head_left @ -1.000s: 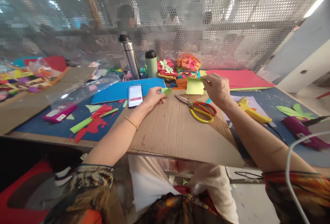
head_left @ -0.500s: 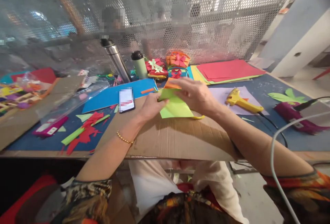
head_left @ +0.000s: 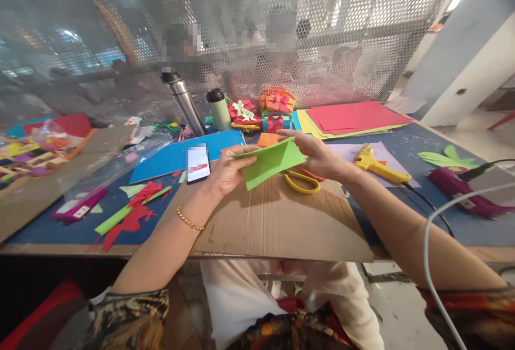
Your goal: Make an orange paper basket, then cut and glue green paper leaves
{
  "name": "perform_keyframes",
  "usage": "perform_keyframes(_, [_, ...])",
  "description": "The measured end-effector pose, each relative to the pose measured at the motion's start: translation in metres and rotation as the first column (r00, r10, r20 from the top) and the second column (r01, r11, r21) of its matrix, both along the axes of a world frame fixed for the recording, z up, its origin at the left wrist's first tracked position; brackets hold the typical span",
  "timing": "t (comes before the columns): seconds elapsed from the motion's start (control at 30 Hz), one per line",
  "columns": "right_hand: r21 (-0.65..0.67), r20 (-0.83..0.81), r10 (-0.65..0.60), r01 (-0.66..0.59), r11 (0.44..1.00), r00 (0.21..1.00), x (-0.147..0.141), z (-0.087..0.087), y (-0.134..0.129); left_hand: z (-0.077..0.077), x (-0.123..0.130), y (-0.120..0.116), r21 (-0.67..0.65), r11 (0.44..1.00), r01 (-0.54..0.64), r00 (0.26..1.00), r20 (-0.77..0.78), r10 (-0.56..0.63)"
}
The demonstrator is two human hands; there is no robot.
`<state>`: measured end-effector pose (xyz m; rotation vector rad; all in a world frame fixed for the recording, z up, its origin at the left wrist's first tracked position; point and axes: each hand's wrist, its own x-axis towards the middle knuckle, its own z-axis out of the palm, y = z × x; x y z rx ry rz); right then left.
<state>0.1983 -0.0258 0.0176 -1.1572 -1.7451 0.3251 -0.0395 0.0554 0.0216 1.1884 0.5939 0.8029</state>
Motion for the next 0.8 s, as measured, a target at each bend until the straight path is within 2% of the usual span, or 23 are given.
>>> perform_keyframes(0.1, [-0.017,-0.188,0.052,-0.056,0.998,0.981,-0.008,0.004,-0.002,0.004,-0.001,-0.002,-0.011,0.997,0.081,0.996,-0.033,-0.081])
perform_keyframes(0.27, [-0.087,-0.490,-0.074,0.036,0.996,0.869,-0.016,0.009,-0.005,0.014,-0.001,-0.009,-0.006,0.986,0.166,0.984,0.070,-0.165])
perform_keyframes(0.37, [-0.137,-0.606,-0.091,0.009,0.991,0.790,-0.027,0.007,-0.007,0.010,0.002,-0.015,0.053,0.985,0.167,0.980,0.102,-0.171])
perform_keyframes(0.47, [-0.167,-0.659,-0.078,-0.045,0.985,0.748,-0.044,0.002,-0.011,-0.002,0.008,-0.020,0.069,0.989,0.135,0.985,0.096,-0.141])
perform_keyframes(0.6, [-0.181,-0.664,-0.037,-0.112,0.977,0.747,-0.058,-0.004,-0.017,-0.014,0.015,-0.020,0.042,0.999,0.031,0.988,0.149,-0.037])
perform_keyframes(0.7, [-0.224,-0.623,-0.065,-0.099,0.970,0.780,-0.053,-0.005,-0.016,-0.014,0.014,-0.017,0.058,0.998,-0.027,0.990,0.141,0.019])
perform_keyframes(0.8, [-0.247,-0.599,-0.118,-0.042,0.968,0.792,-0.042,-0.004,-0.012,-0.010,0.012,-0.014,0.097,0.995,0.016,0.999,0.039,-0.020])
